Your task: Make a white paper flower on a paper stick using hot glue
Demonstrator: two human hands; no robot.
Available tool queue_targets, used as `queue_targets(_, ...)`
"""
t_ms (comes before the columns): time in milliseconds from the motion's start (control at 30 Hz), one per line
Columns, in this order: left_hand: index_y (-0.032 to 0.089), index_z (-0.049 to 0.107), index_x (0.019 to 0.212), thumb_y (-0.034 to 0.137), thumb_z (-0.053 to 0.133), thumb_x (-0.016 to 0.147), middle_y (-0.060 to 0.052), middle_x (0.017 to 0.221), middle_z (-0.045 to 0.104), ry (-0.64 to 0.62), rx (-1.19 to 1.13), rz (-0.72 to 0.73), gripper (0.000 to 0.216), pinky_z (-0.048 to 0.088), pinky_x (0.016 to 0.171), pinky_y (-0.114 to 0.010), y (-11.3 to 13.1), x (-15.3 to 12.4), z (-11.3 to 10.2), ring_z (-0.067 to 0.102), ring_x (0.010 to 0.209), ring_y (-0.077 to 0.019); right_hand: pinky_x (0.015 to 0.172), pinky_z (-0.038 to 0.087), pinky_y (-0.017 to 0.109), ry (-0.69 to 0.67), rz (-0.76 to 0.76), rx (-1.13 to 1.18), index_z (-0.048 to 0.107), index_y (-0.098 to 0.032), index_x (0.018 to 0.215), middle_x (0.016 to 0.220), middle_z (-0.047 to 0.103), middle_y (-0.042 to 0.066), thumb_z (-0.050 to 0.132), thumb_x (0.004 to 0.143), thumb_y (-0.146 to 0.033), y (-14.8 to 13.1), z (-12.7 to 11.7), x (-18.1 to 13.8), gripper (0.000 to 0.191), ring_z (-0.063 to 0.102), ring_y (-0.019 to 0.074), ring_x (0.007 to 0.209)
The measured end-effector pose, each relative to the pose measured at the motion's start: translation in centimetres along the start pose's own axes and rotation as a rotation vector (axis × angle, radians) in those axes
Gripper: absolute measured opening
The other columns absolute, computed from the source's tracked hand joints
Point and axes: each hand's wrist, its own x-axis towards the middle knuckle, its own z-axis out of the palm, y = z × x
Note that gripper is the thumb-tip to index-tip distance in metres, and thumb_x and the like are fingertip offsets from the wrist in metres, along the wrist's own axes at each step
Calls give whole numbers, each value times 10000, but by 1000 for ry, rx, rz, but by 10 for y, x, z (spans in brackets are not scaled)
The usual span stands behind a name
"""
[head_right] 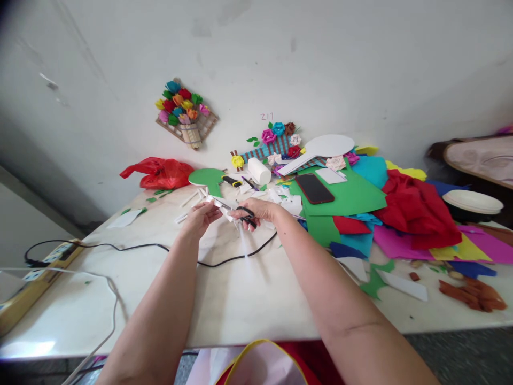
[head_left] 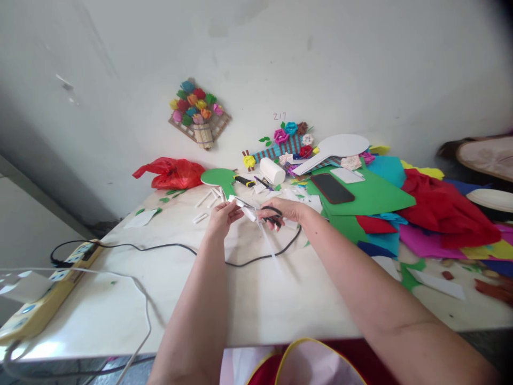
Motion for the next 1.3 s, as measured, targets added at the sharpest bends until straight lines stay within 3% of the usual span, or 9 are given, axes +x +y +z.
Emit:
queue_targets(433, 95, 580, 707, 183, 649, 639, -64, 627, 636, -10, 57, -56, 131, 517, 645, -305, 5, -3, 1, 620, 572, -152, 315, 304, 163, 6, -18, 21, 531, -126, 741, 497, 583, -6, 563, 749, -478, 3, 1, 3, 353, 457, 61, 341)
queue_targets(633, 94, 592, 705, 175, 645, 630, -66, 629, 647, -58, 68, -53, 123, 516, 639, -295, 4, -3, 0, 620, 572, -151, 349, 357, 180, -76, 1, 54, 537, -114, 756, 538, 602, 16, 554, 752, -473, 4, 0, 4, 359, 489, 75, 361)
queue_targets(1067, 101, 617, 699, 207, 654, 630, -43, 640, 644, -142, -52, -29, 132, 519, 676, -294, -3, 0, -8, 621, 592, -138, 365, 356, 168, -41, -31, 179, 555, -106, 815, 550, 588, 11, 557, 758, -453, 13, 2, 7, 351, 502, 74, 412)
queue_targets(1300, 117, 599, 689, 192, 636, 634, -32, 629, 630, -139, -59, -16, 99, 513, 700, -310, -4, 2, -11, 621, 605, -140, 335, 325, 168, 13, -52, 134, 545, -133, 763, 521, 565, -8, 564, 742, -444, 9, 5, 5, 313, 462, 64, 387)
